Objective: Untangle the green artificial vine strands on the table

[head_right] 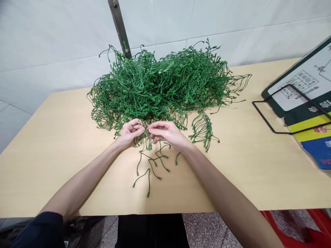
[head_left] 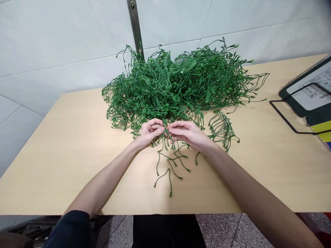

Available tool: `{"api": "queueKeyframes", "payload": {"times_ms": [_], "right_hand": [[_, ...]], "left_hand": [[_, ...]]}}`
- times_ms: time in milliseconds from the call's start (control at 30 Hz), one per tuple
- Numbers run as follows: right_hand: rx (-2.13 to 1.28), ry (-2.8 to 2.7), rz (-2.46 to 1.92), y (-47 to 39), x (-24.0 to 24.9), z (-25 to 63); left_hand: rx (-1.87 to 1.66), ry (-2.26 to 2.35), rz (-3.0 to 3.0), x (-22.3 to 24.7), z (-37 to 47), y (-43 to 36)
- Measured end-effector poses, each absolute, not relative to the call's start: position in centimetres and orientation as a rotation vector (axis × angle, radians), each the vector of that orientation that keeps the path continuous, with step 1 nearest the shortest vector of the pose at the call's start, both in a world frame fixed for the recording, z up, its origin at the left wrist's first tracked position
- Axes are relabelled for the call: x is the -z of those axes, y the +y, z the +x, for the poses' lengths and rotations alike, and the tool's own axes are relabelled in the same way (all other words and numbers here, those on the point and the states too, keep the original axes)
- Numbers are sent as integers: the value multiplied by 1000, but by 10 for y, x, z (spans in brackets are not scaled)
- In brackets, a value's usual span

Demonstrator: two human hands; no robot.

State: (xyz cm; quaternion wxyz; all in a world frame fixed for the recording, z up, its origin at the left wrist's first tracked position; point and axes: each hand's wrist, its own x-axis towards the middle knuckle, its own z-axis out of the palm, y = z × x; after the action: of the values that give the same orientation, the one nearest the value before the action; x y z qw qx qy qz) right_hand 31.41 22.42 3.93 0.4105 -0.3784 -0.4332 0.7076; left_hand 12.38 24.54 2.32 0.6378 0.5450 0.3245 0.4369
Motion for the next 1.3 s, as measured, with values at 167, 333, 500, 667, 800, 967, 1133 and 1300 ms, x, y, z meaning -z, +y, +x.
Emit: {"api": "queueKeyframes", "payload": {"times_ms": [167,333,500,667,800,967,1133,1300], "right_hand": [[-1749,-1112,-976,224,-40,312],[-1820,-1128,-945,224,-40,311],[-1859,-1176,-933,223,-41,309],[-1833,-1150,-988,222,-41,305],[-1788,-1179,-1028,221,-39,302],[-1717,-1208,-1060,221,-35,299],[-1594,-1299,-1064,220,-34,297],[-1496,-1444,-1076,220,-39,298]], "left_hand": [[-1008,797,1293,-23,124,247],[-1005,813,1334,-24,124,247],[-959,805,1364,-25,123,245],[-879,741,1367,-27,125,243],[-874,699,1405,-28,127,241],[-823,693,1489,-31,128,241],[-828,690,1524,-28,128,241],[-842,743,1573,-26,127,240]]}}
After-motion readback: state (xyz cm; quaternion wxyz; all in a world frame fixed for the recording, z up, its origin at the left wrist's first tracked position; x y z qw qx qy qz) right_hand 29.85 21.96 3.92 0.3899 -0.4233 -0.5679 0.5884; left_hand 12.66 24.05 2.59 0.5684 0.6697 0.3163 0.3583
